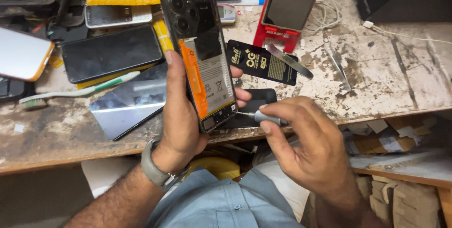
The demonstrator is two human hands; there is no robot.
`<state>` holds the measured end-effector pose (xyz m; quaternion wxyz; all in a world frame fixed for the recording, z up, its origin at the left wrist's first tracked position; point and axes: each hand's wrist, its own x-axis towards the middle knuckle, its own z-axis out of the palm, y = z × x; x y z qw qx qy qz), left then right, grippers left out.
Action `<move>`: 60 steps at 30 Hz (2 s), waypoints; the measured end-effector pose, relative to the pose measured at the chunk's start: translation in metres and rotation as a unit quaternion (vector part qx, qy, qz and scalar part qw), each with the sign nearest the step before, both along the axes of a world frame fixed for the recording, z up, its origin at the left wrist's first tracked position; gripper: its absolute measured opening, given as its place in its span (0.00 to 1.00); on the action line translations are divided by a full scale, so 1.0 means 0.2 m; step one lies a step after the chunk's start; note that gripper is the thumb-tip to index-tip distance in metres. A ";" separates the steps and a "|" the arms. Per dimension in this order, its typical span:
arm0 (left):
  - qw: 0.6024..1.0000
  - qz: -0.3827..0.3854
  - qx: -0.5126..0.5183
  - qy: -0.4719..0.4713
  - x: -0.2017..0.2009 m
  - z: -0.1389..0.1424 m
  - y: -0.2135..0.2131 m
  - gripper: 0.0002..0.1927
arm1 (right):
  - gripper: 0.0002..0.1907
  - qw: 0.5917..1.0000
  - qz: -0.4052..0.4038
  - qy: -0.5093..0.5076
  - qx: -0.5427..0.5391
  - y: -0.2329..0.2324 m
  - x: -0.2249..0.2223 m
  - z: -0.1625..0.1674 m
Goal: The person removes the back cover of a smartphone, then uses a screwdriver to unscrew screws around the camera module and along the phone's edge. The back cover is placed on the table, and the phone remains open with internal components exposed.
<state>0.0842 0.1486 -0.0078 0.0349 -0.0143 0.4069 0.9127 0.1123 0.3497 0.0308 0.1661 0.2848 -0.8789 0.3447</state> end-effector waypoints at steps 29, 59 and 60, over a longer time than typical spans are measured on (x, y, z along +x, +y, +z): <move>0.997 -0.003 0.053 0.047 -0.03 -0.04 0.00 0.47 | 0.12 0.994 0.059 0.089 0.008 -0.02 -0.06 0.00; 0.997 -0.007 0.062 0.044 -0.05 -0.04 -0.03 0.46 | 0.13 0.998 0.030 0.032 -0.045 0.00 -0.04 -0.03; 0.997 -0.004 0.060 0.043 -0.05 -0.04 -0.03 0.46 | 0.13 0.998 0.028 0.034 -0.045 0.00 -0.04 -0.03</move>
